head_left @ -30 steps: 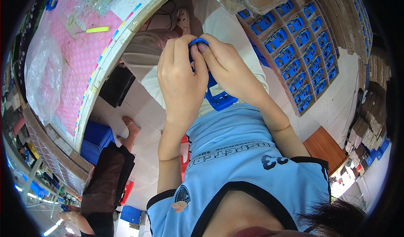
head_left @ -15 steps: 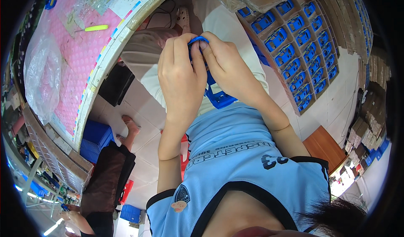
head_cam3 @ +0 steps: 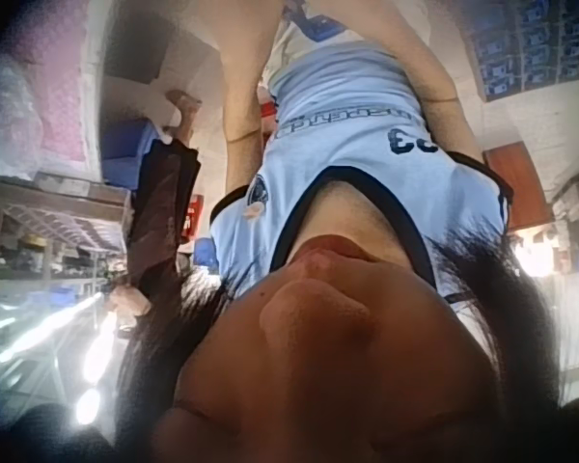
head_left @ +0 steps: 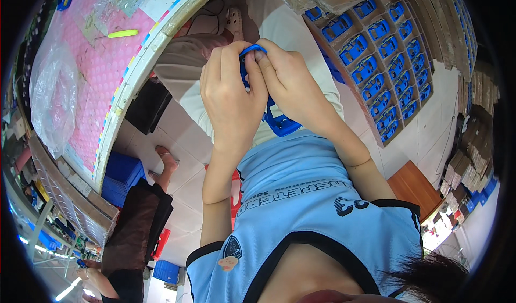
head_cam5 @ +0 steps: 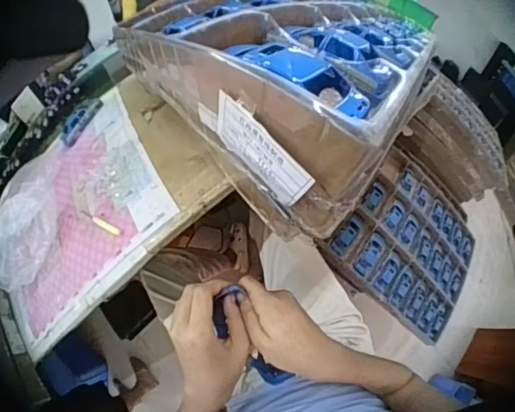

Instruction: The person assembles toy cars by taking small clear plastic pieces from the work table and inserting them into blue toy car shells by hand, repeatedly taking car shells from a tray and returning them.

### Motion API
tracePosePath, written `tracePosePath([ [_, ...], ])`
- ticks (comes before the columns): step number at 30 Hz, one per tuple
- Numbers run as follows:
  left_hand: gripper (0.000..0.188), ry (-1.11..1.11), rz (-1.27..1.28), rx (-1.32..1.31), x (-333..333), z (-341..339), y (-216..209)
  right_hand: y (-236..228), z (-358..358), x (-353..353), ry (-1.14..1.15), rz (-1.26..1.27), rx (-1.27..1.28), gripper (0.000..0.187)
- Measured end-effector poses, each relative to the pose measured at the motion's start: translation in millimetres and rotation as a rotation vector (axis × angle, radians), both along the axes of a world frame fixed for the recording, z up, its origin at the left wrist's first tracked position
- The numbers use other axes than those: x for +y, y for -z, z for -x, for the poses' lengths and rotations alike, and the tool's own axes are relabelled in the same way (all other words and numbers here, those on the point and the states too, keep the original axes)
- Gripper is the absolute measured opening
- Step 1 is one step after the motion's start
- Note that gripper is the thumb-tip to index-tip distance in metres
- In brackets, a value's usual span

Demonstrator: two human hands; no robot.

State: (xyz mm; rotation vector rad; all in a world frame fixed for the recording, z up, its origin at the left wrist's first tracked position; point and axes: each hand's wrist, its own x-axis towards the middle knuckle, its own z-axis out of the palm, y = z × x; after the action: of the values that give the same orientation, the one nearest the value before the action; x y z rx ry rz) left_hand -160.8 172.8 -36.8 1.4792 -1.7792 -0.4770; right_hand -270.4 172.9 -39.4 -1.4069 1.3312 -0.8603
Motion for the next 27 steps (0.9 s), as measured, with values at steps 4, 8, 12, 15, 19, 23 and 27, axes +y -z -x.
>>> tracePosePath([
  [4, 0.014, 0.002, 0.051, 0.046, -2.2, -1.1, -1.2, -1.3, -0.1, 0.0, 0.033, -0.002, -0.018, 0.017],
  [8, 0.016, -0.062, -0.006, 0.009, 3.8, -4.0, -7.8, 2.0, 2.1, 0.5, 0.055, -0.021, -0.057, 0.014],
  [12, 0.016, -0.146, 0.018, -0.034, 6.9, -5.4, -4.1, -1.6, 1.9, 2.4, 0.057, -0.049, -0.094, 0.014],
  [15, 0.016, -0.166, 0.017, -0.059, 7.1, -3.7, -2.6, 0.6, 1.2, 4.4, 0.064, 0.001, -0.075, 0.014],
  [19, 0.016, -0.173, 0.008, -0.071, 7.5, -2.3, -0.5, 4.5, 1.3, 5.9, 0.070, 0.053, -0.060, 0.013],
  [23, 0.015, -0.176, -0.002, -0.072, 8.2, -1.1, -1.1, 5.6, 0.8, 7.2, 0.069, 0.061, -0.019, 0.011],
  [27, 0.016, -0.176, 0.044, -0.083, 9.5, -1.4, 0.3, 6.4, 0.9, 8.2, 0.083, 0.124, 0.025, 0.011],
])
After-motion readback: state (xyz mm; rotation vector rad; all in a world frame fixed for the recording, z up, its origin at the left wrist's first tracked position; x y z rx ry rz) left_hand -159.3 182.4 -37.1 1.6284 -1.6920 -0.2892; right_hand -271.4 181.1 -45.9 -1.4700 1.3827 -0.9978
